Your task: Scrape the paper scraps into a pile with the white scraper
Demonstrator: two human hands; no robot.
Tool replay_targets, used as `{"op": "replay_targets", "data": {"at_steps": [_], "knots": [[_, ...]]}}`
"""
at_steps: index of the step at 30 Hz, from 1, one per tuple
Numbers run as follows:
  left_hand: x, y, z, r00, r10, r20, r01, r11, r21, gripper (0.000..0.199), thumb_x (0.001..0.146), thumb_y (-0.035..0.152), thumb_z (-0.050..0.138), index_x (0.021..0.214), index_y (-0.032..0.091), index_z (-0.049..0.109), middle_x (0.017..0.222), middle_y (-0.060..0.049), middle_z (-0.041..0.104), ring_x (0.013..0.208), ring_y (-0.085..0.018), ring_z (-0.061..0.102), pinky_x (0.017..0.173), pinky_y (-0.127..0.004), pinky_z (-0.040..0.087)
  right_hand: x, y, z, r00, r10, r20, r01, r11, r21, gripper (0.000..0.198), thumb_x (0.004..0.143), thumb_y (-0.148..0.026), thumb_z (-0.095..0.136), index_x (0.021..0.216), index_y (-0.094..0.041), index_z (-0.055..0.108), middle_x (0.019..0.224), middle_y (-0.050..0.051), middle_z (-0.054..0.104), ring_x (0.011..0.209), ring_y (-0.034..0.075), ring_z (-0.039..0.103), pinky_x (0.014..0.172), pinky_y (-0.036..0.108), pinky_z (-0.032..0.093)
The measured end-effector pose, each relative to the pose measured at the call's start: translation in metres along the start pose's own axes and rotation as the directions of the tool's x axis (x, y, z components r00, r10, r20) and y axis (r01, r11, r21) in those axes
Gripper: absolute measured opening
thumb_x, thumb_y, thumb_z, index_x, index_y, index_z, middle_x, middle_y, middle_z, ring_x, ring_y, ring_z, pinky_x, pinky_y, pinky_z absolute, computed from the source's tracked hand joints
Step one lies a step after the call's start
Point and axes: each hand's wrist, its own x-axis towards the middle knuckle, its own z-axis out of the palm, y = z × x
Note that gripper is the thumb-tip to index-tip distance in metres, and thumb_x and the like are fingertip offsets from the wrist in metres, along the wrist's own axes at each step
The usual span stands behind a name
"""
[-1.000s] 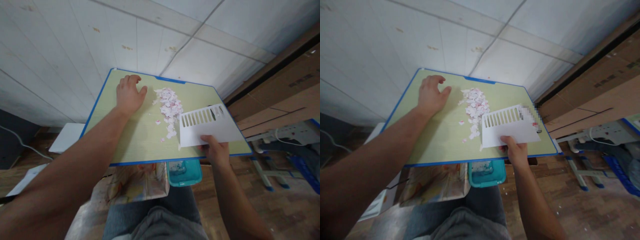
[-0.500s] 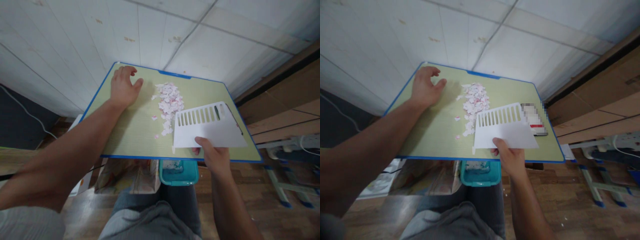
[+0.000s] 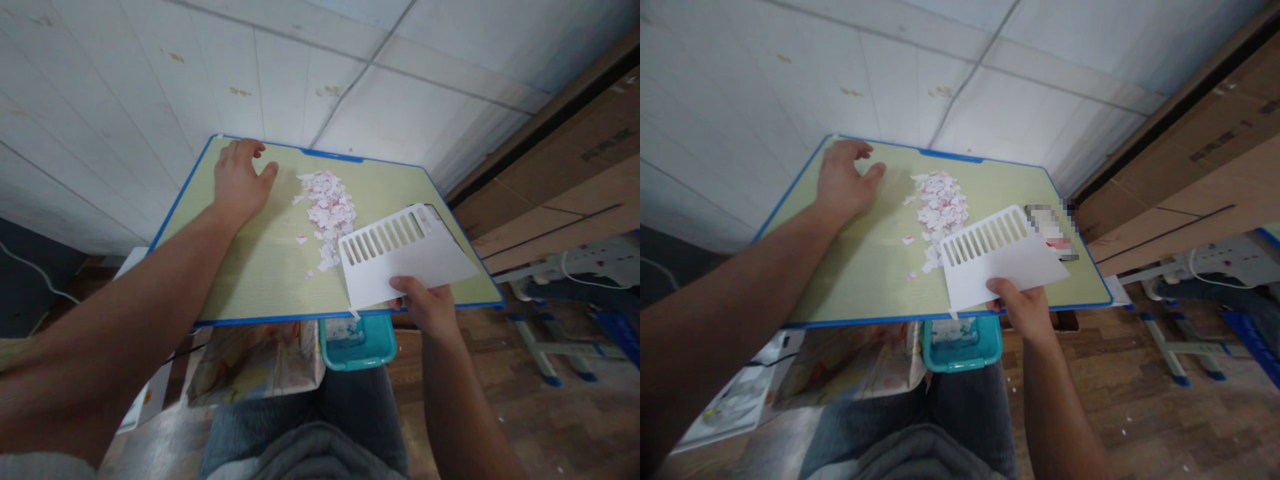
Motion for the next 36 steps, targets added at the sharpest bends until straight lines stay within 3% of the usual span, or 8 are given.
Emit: {"op": "replay_targets", "data": {"at_steps": [4, 9, 14, 20, 24, 27, 31, 36], "knots": [[-0.002, 0.004, -0.002, 0.999, -0.031, 0.014, 0.031, 0.999, -0.008, 0.073, 0.123, 0.063, 0.042, 0.177, 0.018, 0.061, 0.176, -0.002, 0.073, 0.162, -0.024, 0.050, 0.139, -0.053, 0.037, 0.004, 0.005, -0.006, 0.999, 0.022, 0.048, -0.023, 1.000, 0.020, 0.022, 0.077, -0.036, 0.091, 0.074, -0.027, 0.071, 0.051, -0.004, 0.062, 0.040, 0.017, 0.052, 0.040, 0.031, 0.043], [-0.001, -0.001, 0.001, 1.000, -0.001, -0.027, 0.000, 0.999, -0.042, 0.056, 0.123, 0.044, 0.052, 0.169, 0.016, 0.065, 0.173, -0.006, 0.072, 0.156, -0.021, 0.058, 0.142, -0.048, 0.040, 0.006, 0.008, -0.008, 0.999, 0.013, 0.052, -0.015, 0.999, 0.038, 0.027, 0.078, -0.038, 0.093, 0.071, -0.028, 0.070, 0.049, -0.004, 0.059, 0.040, 0.018, 0.050, 0.039, 0.032, 0.043], [0.004, -0.007, 0.008, 0.998, -0.010, -0.058, 0.005, 0.996, -0.087, 0.054, 0.119, 0.055, 0.059, 0.162, 0.025, 0.071, 0.165, -0.007, 0.078, 0.161, -0.032, 0.059, 0.138, -0.058, 0.047, 0.005, 0.007, -0.001, 0.996, -0.015, -0.088, 0.016, 1.000, 0.006, 0.028, 0.088, -0.039, 0.092, 0.073, -0.028, 0.072, 0.061, -0.001, 0.070, 0.049, 0.020, 0.060, 0.046, 0.033, 0.050], [0.007, -0.013, 0.015, 0.997, 0.033, -0.069, -0.039, 0.995, -0.088, 0.049, 0.108, 0.047, 0.077, 0.155, 0.036, 0.075, 0.164, -0.014, 0.077, 0.165, -0.045, 0.064, 0.139, -0.066, 0.054, 0.016, -0.008, 0.017, 0.984, -0.157, -0.084, 0.135, 0.966, -0.219, 0.046, 0.098, -0.046, 0.087, 0.058, -0.029, 0.072, 0.060, 0.003, 0.072, 0.058, 0.024, 0.071, 0.068, 0.039, 0.067], [0.005, -0.014, 0.016, 0.997, 0.061, -0.054, -0.064, 0.997, -0.054, 0.053, 0.106, 0.048, 0.083, 0.157, 0.035, 0.075, 0.170, -0.015, 0.075, 0.170, -0.049, 0.062, 0.142, -0.069, 0.052, 0.022, -0.010, 0.026, 0.981, -0.181, -0.067, 0.159, 0.956, -0.247, 0.040, 0.096, -0.047, 0.087, 0.062, -0.028, 0.076, 0.063, 0.005, 0.076, 0.059, 0.025, 0.073, 0.068, 0.039, 0.068], [0.003, -0.010, 0.013, 0.997, 0.076, -0.014, -0.076, 0.997, -0.007, 0.051, 0.109, 0.051, 0.080, 0.157, 0.034, 0.076, 0.173, -0.016, 0.075, 0.170, -0.050, 0.062, 0.143, -0.070, 0.050, 0.020, -0.005, 0.022, 0.978, -0.178, -0.109, 0.146, 0.957, -0.251, 0.038, 0.097, -0.044, 0.087, 0.065, -0.027, 0.076, 0.064, 0.003, 0.076, 0.057, 0.022, 0.070, 0.064, 0.037, 0.066], [-0.005, 0.002, 0.003, 0.991, 0.042, 0.126, -0.059, 0.990, 0.131, 0.065, 0.109, 0.059, 0.077, 0.170, 0.036, 0.072, 0.184, -0.015, 0.070, 0.175, -0.051, 0.058, 0.143, -0.069, 0.049, 0.013, 0.000, 0.008, 0.976, -0.158, -0.150, 0.125, 0.970, -0.207, 0.031, 0.098, -0.038, 0.088, 0.072, -0.027, 0.077, 0.065, 0.001, 0.076, 0.056, 0.021, 0.068, 0.059, 0.034, 0.062], [-0.015, 0.015, -0.006, 0.979, 0.004, 0.204, -0.044, 0.981, 0.190, 0.064, 0.115, 0.059, 0.065, 0.173, 0.033, 0.071, 0.187, -0.018, 0.067, 0.176, -0.051, 0.057, 0.143, -0.070, 0.048, 0.012, 0.005, -0.006, 0.991, -0.058, -0.118, 0.049, 0.996, -0.077, 0.025, 0.085, -0.034, 0.091, 0.070, -0.028, 0.072, 0.059, -0.001, 0.069, 0.048, 0.020, 0.060, 0.046, 0.034, 0.052]]}}
